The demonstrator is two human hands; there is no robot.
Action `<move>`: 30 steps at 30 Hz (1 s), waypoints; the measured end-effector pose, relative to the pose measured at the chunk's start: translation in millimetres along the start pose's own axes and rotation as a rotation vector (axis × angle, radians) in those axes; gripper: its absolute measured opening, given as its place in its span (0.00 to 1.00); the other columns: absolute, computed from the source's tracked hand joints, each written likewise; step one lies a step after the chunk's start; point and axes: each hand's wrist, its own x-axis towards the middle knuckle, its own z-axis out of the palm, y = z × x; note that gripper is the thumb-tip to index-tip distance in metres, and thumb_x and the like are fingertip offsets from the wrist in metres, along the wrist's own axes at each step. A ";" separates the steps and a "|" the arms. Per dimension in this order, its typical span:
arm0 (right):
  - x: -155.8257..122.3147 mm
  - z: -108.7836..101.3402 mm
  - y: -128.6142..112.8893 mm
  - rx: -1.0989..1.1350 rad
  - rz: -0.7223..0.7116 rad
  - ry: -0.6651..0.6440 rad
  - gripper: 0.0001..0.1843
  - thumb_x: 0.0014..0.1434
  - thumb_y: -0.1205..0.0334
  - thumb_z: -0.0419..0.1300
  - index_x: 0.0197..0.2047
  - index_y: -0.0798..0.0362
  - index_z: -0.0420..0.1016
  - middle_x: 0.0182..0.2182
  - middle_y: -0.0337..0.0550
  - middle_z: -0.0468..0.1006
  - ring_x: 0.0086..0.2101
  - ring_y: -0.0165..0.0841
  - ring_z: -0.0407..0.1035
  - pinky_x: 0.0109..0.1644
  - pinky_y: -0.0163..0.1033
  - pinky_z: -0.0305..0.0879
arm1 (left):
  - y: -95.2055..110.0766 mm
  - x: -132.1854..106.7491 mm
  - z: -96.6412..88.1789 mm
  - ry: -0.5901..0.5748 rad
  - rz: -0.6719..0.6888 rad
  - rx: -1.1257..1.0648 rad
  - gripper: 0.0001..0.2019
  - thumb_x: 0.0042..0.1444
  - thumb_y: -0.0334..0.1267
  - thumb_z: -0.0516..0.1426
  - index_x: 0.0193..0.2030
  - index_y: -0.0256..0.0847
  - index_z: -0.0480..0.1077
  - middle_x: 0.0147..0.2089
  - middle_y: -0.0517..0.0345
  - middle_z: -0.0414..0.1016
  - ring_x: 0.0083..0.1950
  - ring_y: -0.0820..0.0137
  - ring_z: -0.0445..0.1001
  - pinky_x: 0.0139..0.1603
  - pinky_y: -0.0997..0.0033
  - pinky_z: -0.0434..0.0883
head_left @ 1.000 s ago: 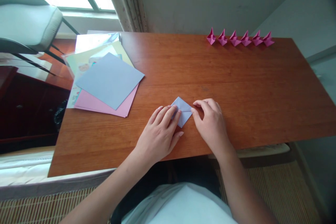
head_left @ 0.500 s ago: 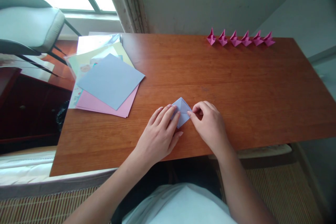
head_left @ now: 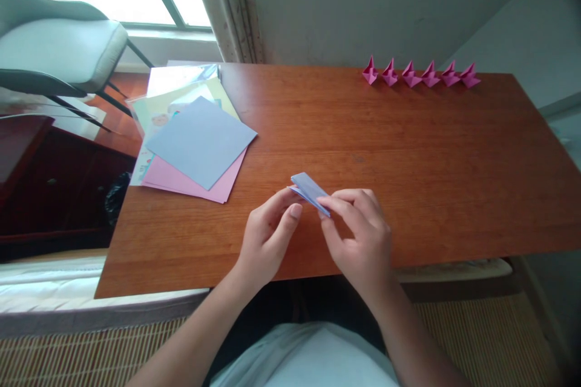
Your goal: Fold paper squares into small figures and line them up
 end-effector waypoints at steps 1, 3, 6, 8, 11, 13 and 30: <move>-2.4 1.2 -1.8 -0.012 -0.032 -0.008 0.13 0.64 0.69 0.58 0.47 0.44 0.79 0.40 0.46 0.79 0.43 0.41 0.72 0.48 0.50 0.73 | 1.8 1.4 1.8 0.009 -0.038 -0.091 0.17 0.69 0.46 0.54 0.55 0.39 0.76 0.52 0.48 0.82 0.52 0.62 0.80 0.55 0.64 0.75; -6.9 3.5 -3.0 -0.018 -0.087 -0.052 0.15 0.63 0.70 0.60 0.49 0.45 0.79 0.45 0.47 0.78 0.45 0.42 0.71 0.50 0.51 0.73 | 4.2 4.5 4.4 0.031 -0.107 -0.214 0.18 0.68 0.48 0.56 0.54 0.38 0.76 0.51 0.49 0.82 0.50 0.62 0.80 0.55 0.64 0.75; -12.0 3.5 -1.3 -0.011 -0.141 -0.130 0.15 0.62 0.67 0.63 0.52 0.47 0.78 0.50 0.49 0.77 0.48 0.44 0.70 0.53 0.53 0.71 | 4.3 8.7 5.2 0.039 -0.178 -0.281 0.15 0.62 0.45 0.62 0.51 0.37 0.78 0.47 0.50 0.83 0.47 0.63 0.80 0.51 0.66 0.76; -13.6 0.0 1.2 0.006 -0.155 -0.135 0.15 0.61 0.67 0.64 0.52 0.48 0.77 0.50 0.50 0.77 0.49 0.44 0.70 0.54 0.53 0.70 | 2.1 10.6 3.4 0.040 -0.193 -0.263 0.13 0.60 0.43 0.64 0.47 0.37 0.79 0.44 0.52 0.83 0.44 0.65 0.80 0.49 0.68 0.76; -13.0 -8.2 7.1 0.012 -0.116 -0.046 0.15 0.62 0.68 0.63 0.52 0.47 0.77 0.49 0.49 0.78 0.49 0.42 0.71 0.55 0.52 0.70 | -2.2 12.2 -1.2 0.023 -0.204 -0.212 0.11 0.61 0.42 0.64 0.45 0.36 0.79 0.40 0.53 0.83 0.41 0.67 0.80 0.45 0.71 0.76; -11.5 -12.6 13.1 0.016 -0.041 0.011 0.15 0.64 0.67 0.61 0.54 0.46 0.76 0.49 0.49 0.78 0.50 0.42 0.72 0.56 0.52 0.70 | -4.7 12.9 -3.9 -0.016 -0.202 -0.189 0.12 0.61 0.41 0.63 0.46 0.36 0.78 0.41 0.52 0.83 0.41 0.66 0.80 0.44 0.70 0.76; -2.0 1.4 46.5 0.484 0.529 -0.160 0.13 0.62 0.55 0.63 0.49 0.48 0.79 0.44 0.46 0.84 0.42 0.39 0.78 0.44 0.45 0.77 | -13.6 19.6 2.1 -0.047 0.185 0.513 0.19 0.64 0.29 0.53 0.61 0.40 0.69 0.54 0.49 0.79 0.48 0.66 0.79 0.49 0.65 0.76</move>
